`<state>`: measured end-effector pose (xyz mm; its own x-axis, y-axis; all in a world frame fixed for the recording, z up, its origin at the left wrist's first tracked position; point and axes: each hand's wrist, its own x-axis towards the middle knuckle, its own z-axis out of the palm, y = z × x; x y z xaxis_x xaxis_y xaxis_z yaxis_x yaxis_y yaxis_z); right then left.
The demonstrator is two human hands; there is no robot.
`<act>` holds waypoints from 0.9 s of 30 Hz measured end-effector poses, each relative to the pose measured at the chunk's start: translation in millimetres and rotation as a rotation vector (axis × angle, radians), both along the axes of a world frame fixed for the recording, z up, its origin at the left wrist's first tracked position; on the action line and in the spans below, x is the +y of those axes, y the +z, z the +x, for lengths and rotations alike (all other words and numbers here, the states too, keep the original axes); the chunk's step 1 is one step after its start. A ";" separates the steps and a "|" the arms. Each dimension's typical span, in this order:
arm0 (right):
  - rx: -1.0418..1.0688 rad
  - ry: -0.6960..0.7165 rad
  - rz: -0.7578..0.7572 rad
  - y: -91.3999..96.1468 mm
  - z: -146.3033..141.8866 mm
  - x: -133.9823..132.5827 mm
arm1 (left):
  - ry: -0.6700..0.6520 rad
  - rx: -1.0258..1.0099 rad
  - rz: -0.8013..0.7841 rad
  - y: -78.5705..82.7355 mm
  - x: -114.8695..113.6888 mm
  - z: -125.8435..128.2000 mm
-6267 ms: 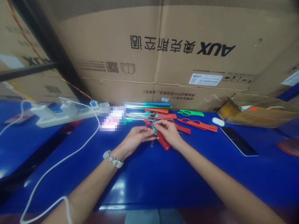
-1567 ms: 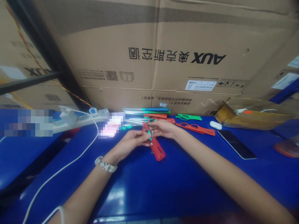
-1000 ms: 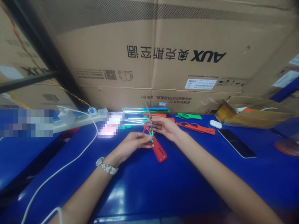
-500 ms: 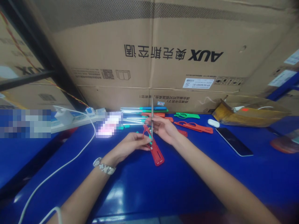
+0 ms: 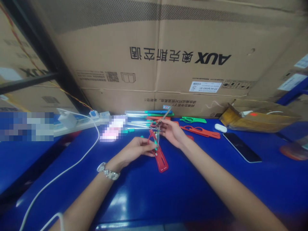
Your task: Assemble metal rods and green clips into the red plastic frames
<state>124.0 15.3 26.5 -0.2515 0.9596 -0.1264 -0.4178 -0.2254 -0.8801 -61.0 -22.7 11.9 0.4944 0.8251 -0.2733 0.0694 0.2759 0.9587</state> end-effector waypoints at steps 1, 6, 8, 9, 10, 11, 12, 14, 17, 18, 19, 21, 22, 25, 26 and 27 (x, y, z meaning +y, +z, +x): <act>0.006 -0.003 0.006 -1.2 1.3 1.2 | -0.001 0.001 0.001 0.3 -0.2 0.2; -0.005 0.004 0.059 -1.7 6.0 4.7 | -0.011 0.015 0.005 0.9 -0.7 0.9; -0.031 0.030 0.099 0.6 7.2 4.2 | -0.013 0.017 0.008 1.3 -0.8 1.1; -0.042 0.046 0.121 1.9 7.7 3.7 | -0.014 0.019 0.008 1.5 -0.8 1.3; -0.052 0.065 0.140 3.1 8.2 3.2 | -0.015 0.020 0.009 1.6 -0.8 1.3; -0.061 0.084 0.157 3.8 8.6 2.9 | -0.017 0.021 0.009 1.7 -0.8 1.3; -0.071 0.097 0.169 4.1 8.9 2.8 | -0.019 0.021 0.010 1.7 -0.8 1.3; -0.095 0.097 0.186 2.8 9.3 3.6 | -0.024 0.018 0.016 1.4 -0.8 1.1; -0.137 0.052 0.229 -2.5 9.5 7.0 | -0.036 0.011 0.024 0.8 -1.2 0.8; -0.148 0.038 0.253 -4.3 9.4 8.1 | -0.039 0.012 0.026 0.5 -1.3 0.8; -0.159 0.028 0.280 -5.7 9.3 9.0 | -0.042 0.013 0.025 0.3 -1.5 0.9; -0.173 0.009 0.320 -7.2 8.7 9.7 | -0.047 0.018 0.023 0.0 -1.7 1.2; -0.173 0.002 0.329 -7.2 8.2 9.3 | -0.048 0.020 0.020 -0.2 -1.8 1.5; -0.162 0.000 0.306 -5.6 6.1 6.5 | -0.052 0.022 0.012 -0.3 -2.2 2.3; -0.158 -0.003 0.291 -5.0 5.3 5.4 | -0.054 0.022 0.011 -0.2 -2.3 2.6; -0.153 -0.009 0.277 -4.5 4.5 4.4 | -0.056 0.021 0.010 -0.1 -2.5 2.8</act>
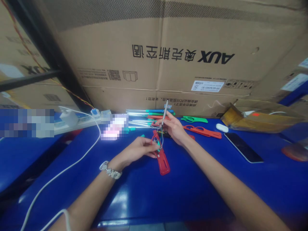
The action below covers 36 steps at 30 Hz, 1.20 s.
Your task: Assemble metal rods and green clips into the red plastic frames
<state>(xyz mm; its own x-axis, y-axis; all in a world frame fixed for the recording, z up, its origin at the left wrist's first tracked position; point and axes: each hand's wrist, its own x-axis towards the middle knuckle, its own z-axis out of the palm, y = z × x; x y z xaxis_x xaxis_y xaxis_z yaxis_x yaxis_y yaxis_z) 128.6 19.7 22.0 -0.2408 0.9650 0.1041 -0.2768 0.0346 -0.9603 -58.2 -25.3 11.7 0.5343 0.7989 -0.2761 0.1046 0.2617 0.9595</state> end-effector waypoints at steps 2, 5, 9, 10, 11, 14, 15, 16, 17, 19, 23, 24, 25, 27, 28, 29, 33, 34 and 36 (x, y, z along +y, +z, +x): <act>0.025 -0.015 -0.021 0.5 -1.4 -1.4 | -0.001 -0.004 -0.002 0.1 -0.3 0.3; 0.086 -0.033 -0.066 0.7 -3.0 -2.0 | -0.008 -0.013 -0.005 0.0 -0.5 0.3; 0.142 -0.052 -0.152 1.5 -4.9 -2.1 | -0.018 -0.001 -0.031 -0.2 -0.8 0.0; 0.154 -0.051 -0.170 1.7 -5.5 -2.3 | -0.017 0.004 -0.038 -0.2 -0.9 -0.1; 0.168 -0.049 -0.188 1.9 -6.1 -2.5 | -0.016 0.007 -0.044 0.0 -1.1 -0.1; 0.210 -0.064 -0.240 2.2 -8.2 -3.2 | -0.015 0.006 -0.058 0.6 -1.5 -0.1; 0.220 -0.076 -0.251 2.1 -8.8 -3.3 | -0.015 0.005 -0.060 0.8 -1.7 0.0; 0.226 -0.088 -0.259 1.9 -9.3 -3.3 | -0.015 0.003 -0.061 0.9 -1.8 0.1; 0.231 -0.098 -0.265 1.4 -9.6 -3.2 | -0.014 0.002 -0.063 0.9 -1.8 0.2; 0.247 -0.111 -0.276 0.2 -9.7 -3.0 | -0.010 0.000 -0.068 0.5 -1.7 0.5; 0.292 -0.131 -0.285 -1.8 -8.8 -3.4 | -0.008 -0.006 -0.074 -1.3 -1.1 0.6; 0.304 -0.137 -0.282 -1.9 -8.7 -3.9 | -0.009 -0.009 -0.075 -1.5 -1.0 0.6; 0.319 -0.143 -0.277 -1.8 -8.6 -4.4 | -0.008 -0.011 -0.077 -1.6 -1.0 0.6; 0.362 -0.162 -0.261 -1.5 -8.7 -5.4 | 0.003 -0.018 -0.089 -1.1 -1.0 0.7; 0.385 -0.176 -0.248 -1.4 -8.9 -5.8 | 0.011 -0.024 -0.098 -0.6 -1.0 0.7; 0.407 -0.191 -0.230 -1.4 -9.2 -6.2 | 0.019 -0.032 -0.109 -0.2 -1.0 0.7; 0.466 -0.239 -0.139 -1.9 -11.3 -7.9 | 0.037 -0.078 -0.145 0.8 -1.1 0.1; 0.473 -0.247 -0.121 -1.9 -12.0 -8.4 | 0.037 -0.085 -0.151 0.8 -1.1 -0.1; 0.484 -0.268 -0.099 -2.0 -13.5 -9.2 | 0.034 -0.094 -0.160 0.6 -1.0 -0.4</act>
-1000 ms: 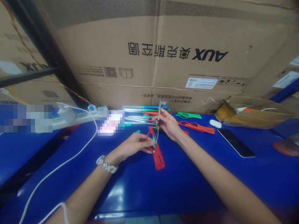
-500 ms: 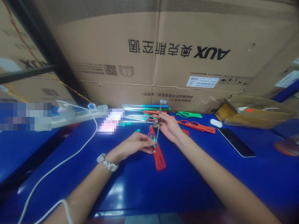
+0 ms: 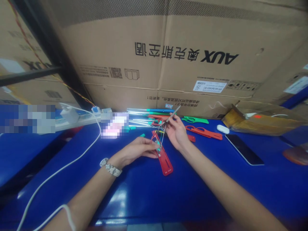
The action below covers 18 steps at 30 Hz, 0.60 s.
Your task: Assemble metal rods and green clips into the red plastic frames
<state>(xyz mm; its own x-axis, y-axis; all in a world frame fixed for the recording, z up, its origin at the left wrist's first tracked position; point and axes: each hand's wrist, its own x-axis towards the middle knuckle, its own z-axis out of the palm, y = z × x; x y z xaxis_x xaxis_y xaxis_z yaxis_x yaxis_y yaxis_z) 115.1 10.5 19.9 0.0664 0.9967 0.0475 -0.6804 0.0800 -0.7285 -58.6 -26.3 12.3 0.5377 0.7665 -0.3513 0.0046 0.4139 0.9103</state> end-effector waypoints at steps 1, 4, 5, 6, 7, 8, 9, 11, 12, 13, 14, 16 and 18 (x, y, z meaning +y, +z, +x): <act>0.003 -0.012 0.002 -0.1 -0.7 -0.3 | 0.001 -0.004 -0.005 -0.2 0.1 0.0; 0.009 -0.057 -0.005 -1.4 -2.3 -0.5 | 0.016 -0.020 -0.021 -1.0 0.7 0.2; 0.010 -0.074 -0.009 -2.1 -2.7 -0.5 | 0.024 -0.022 -0.026 -1.4 0.9 0.4; 0.011 -0.088 -0.014 -2.9 -3.0 -0.4 | 0.031 -0.023 -0.030 -1.7 1.2 0.5; 0.011 -0.101 -0.018 -3.7 -3.3 -0.4 | 0.035 -0.023 -0.031 -2.1 1.4 0.6; 0.012 -0.110 -0.022 -4.5 -3.5 -0.4 | 0.037 -0.023 -0.028 -2.3 1.6 0.6; 0.011 -0.116 -0.025 -5.3 -3.7 -0.4 | 0.035 -0.023 -0.024 -2.4 1.7 0.6; 0.005 -0.116 -0.024 -6.7 -3.8 -0.4 | 0.020 -0.022 -0.013 -2.3 1.8 0.2; 0.000 -0.113 -0.021 -7.2 -3.8 -0.4 | 0.011 -0.021 -0.008 -2.1 1.9 -0.2; -0.007 -0.110 -0.018 -7.7 -3.8 -0.3 | 0.003 -0.019 -0.002 -1.9 2.0 -0.6; -0.014 -0.105 -0.016 -8.1 -3.8 -0.3 | -0.005 -0.015 0.002 -1.7 2.1 -1.1; -0.027 -0.096 -0.015 -8.8 -3.8 -0.2 | -0.013 -0.009 0.010 -1.4 2.4 -1.9; -0.033 -0.088 -0.015 -9.3 -3.9 -0.2 | -0.025 -0.008 0.015 -1.3 2.6 -2.5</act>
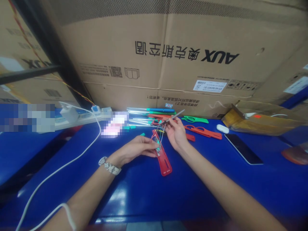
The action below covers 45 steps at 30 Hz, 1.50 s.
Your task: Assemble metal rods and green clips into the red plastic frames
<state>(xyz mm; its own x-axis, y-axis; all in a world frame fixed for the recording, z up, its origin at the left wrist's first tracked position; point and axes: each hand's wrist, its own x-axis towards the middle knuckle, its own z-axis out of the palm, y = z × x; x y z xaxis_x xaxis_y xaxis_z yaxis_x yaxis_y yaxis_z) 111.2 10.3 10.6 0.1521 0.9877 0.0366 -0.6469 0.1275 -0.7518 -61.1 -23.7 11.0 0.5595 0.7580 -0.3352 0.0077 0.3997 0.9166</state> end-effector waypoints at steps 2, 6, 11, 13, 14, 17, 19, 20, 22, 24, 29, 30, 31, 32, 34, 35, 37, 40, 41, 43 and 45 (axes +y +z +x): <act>0.000 0.007 -0.001 -0.5 -0.1 0.1 | -0.012 0.004 0.007 -0.1 -0.2 -0.4; 0.000 0.020 -0.005 -2.1 0.3 0.5 | -0.020 0.023 0.016 0.2 -1.0 -0.4; -0.017 0.071 -0.002 -4.9 2.5 1.7 | -0.045 0.048 0.049 1.7 -1.7 -0.6; -0.026 0.110 -0.009 -5.5 3.2 2.1 | -0.066 0.060 0.067 2.4 -2.0 -1.0; -0.029 0.127 -0.013 -5.7 3.4 2.1 | -0.077 0.066 0.074 2.7 -2.2 -1.2; -0.030 0.155 -0.026 -6.0 3.3 2.0 | -0.103 0.088 0.085 4.0 -2.9 -1.6; -0.031 0.164 -0.029 -6.0 3.0 1.5 | -0.114 0.098 0.086 4.8 -3.3 -1.6; -0.033 0.168 -0.029 -5.9 2.9 1.2 | -0.118 0.101 0.084 5.1 -3.5 -1.6; -0.043 0.178 -0.027 -5.6 2.7 0.3 | -0.126 0.101 0.085 5.3 -3.7 -1.6; -0.049 0.189 -0.024 -5.0 2.7 -0.8 | -0.134 0.098 0.089 4.9 -3.7 -1.6; -0.061 0.204 -0.014 -4.8 2.5 -2.5 | -0.145 0.085 0.087 3.3 -3.5 -1.9; -0.065 0.205 -0.010 -5.2 2.4 -2.4 | -0.146 0.084 0.087 3.2 -3.5 -1.9; -0.068 0.207 -0.004 -5.8 2.4 -2.3 | -0.146 0.085 0.087 3.2 -3.6 -1.9; -0.072 0.209 0.003 -6.4 2.4 -2.1 | -0.147 0.087 0.088 3.4 -3.6 -1.8; -0.081 0.210 0.016 -7.2 2.6 -1.4 | -0.147 0.088 0.088 3.8 -3.8 -1.7; -0.085 0.212 0.019 -7.4 2.8 -1.1 | -0.144 0.089 0.088 4.1 -3.8 -1.7; -0.083 0.212 0.015 -7.1 3.4 -0.3 | -0.137 0.089 0.090 4.3 -3.8 -1.8; -0.058 0.197 -0.032 -6.0 4.5 1.1 | -0.135 0.093 0.092 4.0 -3.7 -1.9; -0.046 0.190 -0.058 -5.9 4.8 1.8 | -0.137 0.094 0.090 3.8 -3.6 -2.0; -0.023 0.183 -0.110 -6.4 5.4 3.2 | -0.138 0.097 0.084 3.5 -3.5 -1.8; -0.008 0.184 -0.142 -7.4 5.7 4.5 | -0.132 0.101 0.075 3.6 -3.6 -1.5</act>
<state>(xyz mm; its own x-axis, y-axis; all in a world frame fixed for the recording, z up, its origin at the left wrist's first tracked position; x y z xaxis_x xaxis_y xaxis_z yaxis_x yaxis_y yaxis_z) 116.9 14.8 3.2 -0.0311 0.9941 -0.1042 -0.6431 -0.0997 -0.7592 -62.6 -27.3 14.6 0.6220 0.7053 -0.3401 0.1485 0.3202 0.9356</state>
